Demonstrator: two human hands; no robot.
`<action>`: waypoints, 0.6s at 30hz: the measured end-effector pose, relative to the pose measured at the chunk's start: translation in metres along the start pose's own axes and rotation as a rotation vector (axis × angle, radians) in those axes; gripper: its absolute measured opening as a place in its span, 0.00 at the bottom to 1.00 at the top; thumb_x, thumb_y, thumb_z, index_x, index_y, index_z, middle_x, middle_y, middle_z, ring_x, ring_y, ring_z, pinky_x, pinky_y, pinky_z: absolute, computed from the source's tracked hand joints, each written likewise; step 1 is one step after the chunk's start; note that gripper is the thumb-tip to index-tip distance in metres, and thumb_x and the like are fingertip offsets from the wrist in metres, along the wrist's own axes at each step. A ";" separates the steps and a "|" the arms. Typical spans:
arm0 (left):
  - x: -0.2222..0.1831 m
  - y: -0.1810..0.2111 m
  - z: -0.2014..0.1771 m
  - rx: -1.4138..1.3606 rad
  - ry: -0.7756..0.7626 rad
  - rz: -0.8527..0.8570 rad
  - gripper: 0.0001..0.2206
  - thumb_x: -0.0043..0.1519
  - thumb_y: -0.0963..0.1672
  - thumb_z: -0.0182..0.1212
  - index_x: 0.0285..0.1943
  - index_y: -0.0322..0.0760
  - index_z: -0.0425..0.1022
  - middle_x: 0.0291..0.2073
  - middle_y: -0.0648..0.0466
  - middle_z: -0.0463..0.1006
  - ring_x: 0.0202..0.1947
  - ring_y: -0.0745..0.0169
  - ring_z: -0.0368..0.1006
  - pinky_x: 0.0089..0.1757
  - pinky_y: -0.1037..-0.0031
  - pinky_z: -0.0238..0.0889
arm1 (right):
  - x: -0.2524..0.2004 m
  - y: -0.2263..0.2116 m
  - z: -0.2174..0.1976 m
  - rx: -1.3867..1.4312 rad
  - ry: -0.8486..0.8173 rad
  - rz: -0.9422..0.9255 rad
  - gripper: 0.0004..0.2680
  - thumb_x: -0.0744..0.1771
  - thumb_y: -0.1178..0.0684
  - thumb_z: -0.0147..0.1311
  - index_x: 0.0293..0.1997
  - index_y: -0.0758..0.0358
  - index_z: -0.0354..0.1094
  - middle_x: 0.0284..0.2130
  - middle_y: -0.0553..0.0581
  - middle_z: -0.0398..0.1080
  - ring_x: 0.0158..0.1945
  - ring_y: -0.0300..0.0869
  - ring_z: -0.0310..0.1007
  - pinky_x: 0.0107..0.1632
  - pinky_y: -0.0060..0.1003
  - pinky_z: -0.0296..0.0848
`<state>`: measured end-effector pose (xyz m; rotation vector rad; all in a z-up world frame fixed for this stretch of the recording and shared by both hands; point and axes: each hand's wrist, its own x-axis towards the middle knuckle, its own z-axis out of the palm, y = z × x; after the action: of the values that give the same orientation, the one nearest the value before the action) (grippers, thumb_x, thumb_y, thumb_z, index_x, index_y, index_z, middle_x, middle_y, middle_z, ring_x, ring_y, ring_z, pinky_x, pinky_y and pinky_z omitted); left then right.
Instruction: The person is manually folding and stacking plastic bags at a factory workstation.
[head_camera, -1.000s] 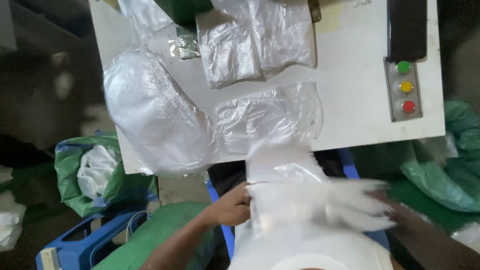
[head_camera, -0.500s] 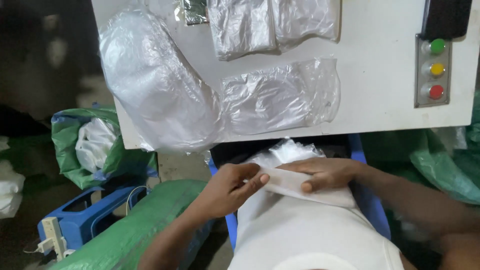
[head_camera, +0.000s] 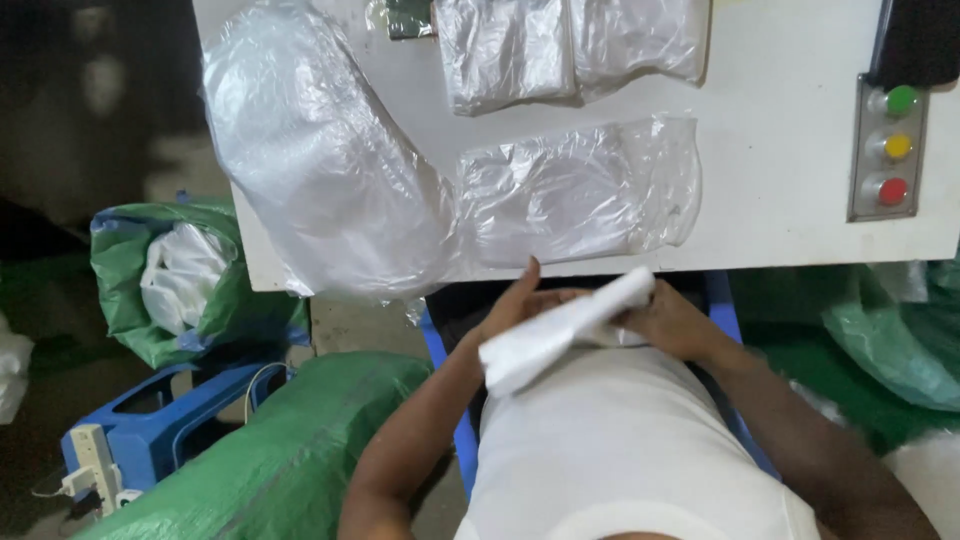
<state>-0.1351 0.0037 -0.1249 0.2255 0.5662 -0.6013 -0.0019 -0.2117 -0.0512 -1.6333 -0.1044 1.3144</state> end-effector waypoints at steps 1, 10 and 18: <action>-0.019 0.015 0.020 -0.012 0.001 -0.003 0.47 0.63 0.69 0.49 0.69 0.22 0.66 0.59 0.35 0.75 0.60 0.41 0.73 0.61 0.56 0.63 | -0.001 -0.012 0.007 -0.002 -0.003 0.012 0.12 0.64 0.48 0.67 0.42 0.67 0.78 0.35 0.60 0.81 0.43 0.50 0.81 0.48 0.49 0.76; -0.099 0.132 0.146 1.212 0.151 1.104 0.24 0.49 0.42 0.83 0.54 0.39 0.79 0.43 0.52 0.84 0.50 0.59 0.80 0.53 0.64 0.71 | 0.023 -0.078 -0.054 -0.332 0.510 -0.727 0.14 0.69 0.58 0.69 0.49 0.83 0.68 0.41 0.79 0.72 0.49 0.63 0.76 0.46 0.50 0.71; -0.027 0.099 0.052 1.299 0.923 1.123 0.38 0.51 0.44 0.78 0.70 0.27 0.62 0.50 0.24 0.76 0.50 0.17 0.74 0.48 0.39 0.68 | 0.071 -0.036 -0.017 -0.167 0.520 -0.530 0.23 0.64 0.64 0.66 0.66 0.75 0.58 0.49 0.79 0.71 0.49 0.61 0.74 0.51 0.53 0.73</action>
<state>-0.0726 0.0774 -0.0633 1.9696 0.7258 0.3941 0.0574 -0.1620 -0.0758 -1.8714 -0.3127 0.4731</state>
